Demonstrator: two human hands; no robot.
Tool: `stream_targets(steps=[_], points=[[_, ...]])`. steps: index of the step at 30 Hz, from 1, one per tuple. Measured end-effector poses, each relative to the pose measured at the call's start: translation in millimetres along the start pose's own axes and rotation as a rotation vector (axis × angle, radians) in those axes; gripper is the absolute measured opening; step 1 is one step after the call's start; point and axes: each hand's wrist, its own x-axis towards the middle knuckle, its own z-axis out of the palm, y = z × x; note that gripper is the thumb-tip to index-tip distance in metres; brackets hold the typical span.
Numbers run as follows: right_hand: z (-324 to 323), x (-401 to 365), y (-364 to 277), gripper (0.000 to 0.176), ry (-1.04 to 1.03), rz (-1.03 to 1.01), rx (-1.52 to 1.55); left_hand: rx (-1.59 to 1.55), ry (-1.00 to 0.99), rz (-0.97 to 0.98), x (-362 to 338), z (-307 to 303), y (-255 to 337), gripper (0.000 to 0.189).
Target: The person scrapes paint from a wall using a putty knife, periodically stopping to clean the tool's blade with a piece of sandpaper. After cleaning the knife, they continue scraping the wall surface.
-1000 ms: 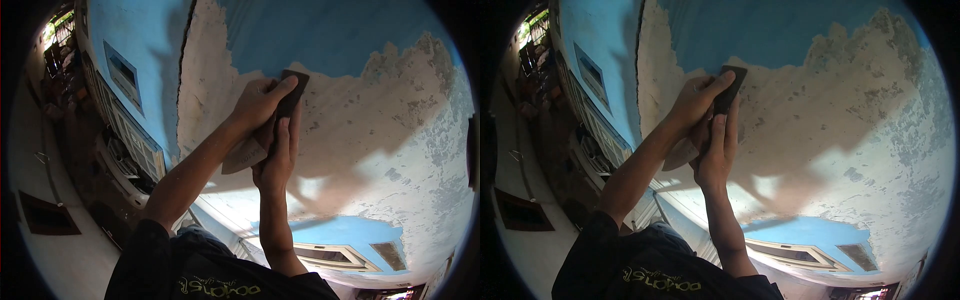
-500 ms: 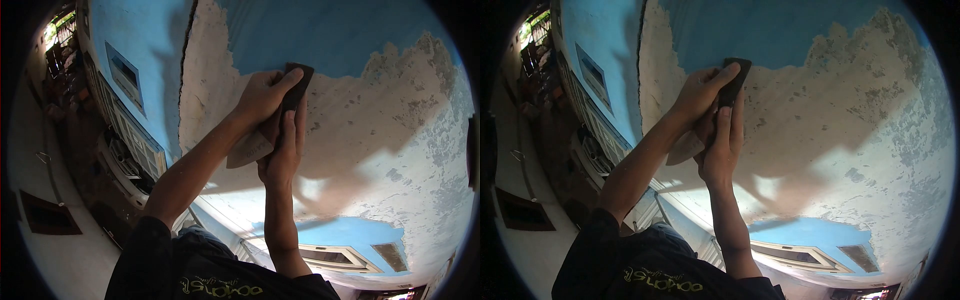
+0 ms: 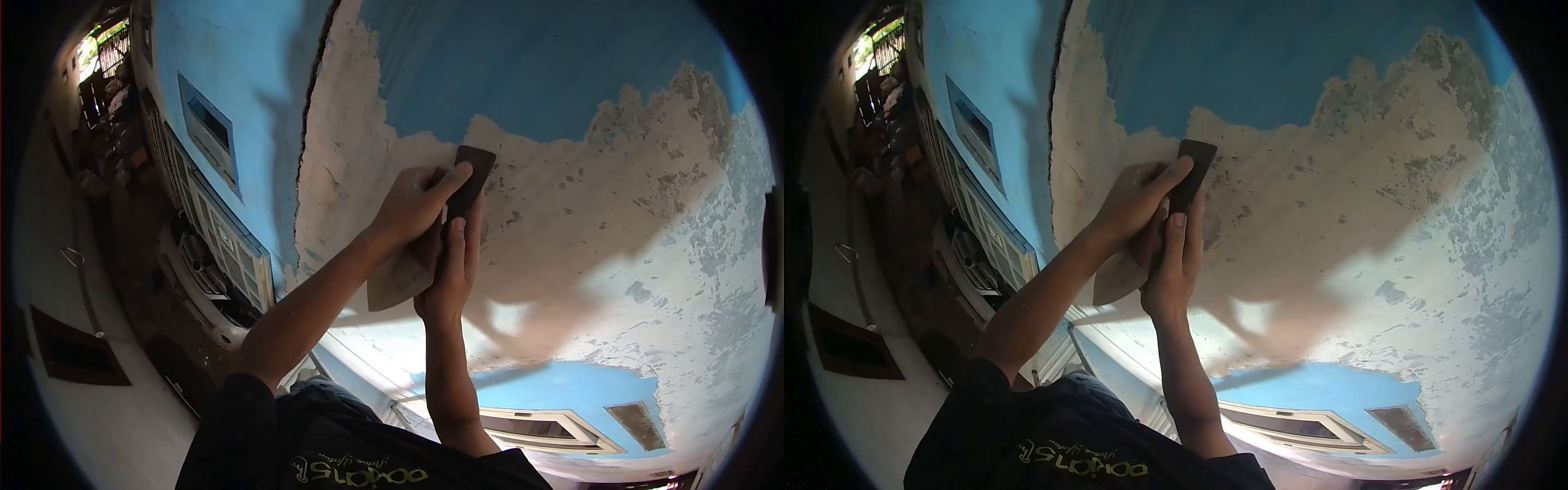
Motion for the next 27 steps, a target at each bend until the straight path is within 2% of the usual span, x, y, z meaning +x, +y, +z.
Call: stream_targets(steps=[5, 12, 15, 18, 21, 24, 27], points=[[-16, -6, -2, 0.056, -0.042, 0.044, -0.117, -0.107, -0.024, -0.033, -14, 3, -10, 0.048], [-11, -3, 0, 0.056, -0.079, 0.081, -0.124, -0.116, 0.019, -0.095, -12, -1, -15, 0.049], [-2, -2, 4, 0.056, 0.010, 0.058, -0.057, -0.107, 0.007, -0.104, -10, -3, -7, 0.050], [-8, -4, 6, 0.056, -0.046, 0.070, -0.122, -0.043, 0.024, -0.077, -10, -3, -11, 0.054], [-5, -1, 2, 0.054, -0.096, 0.078, -0.024, -0.077, 0.042, -0.035, -4, 0, -11, 0.056], [-4, -4, 0, 0.055, -0.072, 0.064, -0.100, -0.083, 0.035, -0.088, -11, 1, -6, 0.056], [-3, 0, -1, 0.055, -0.080, 0.067, -0.050, -0.061, 0.051, -0.052, -5, 2, -5, 0.054]])
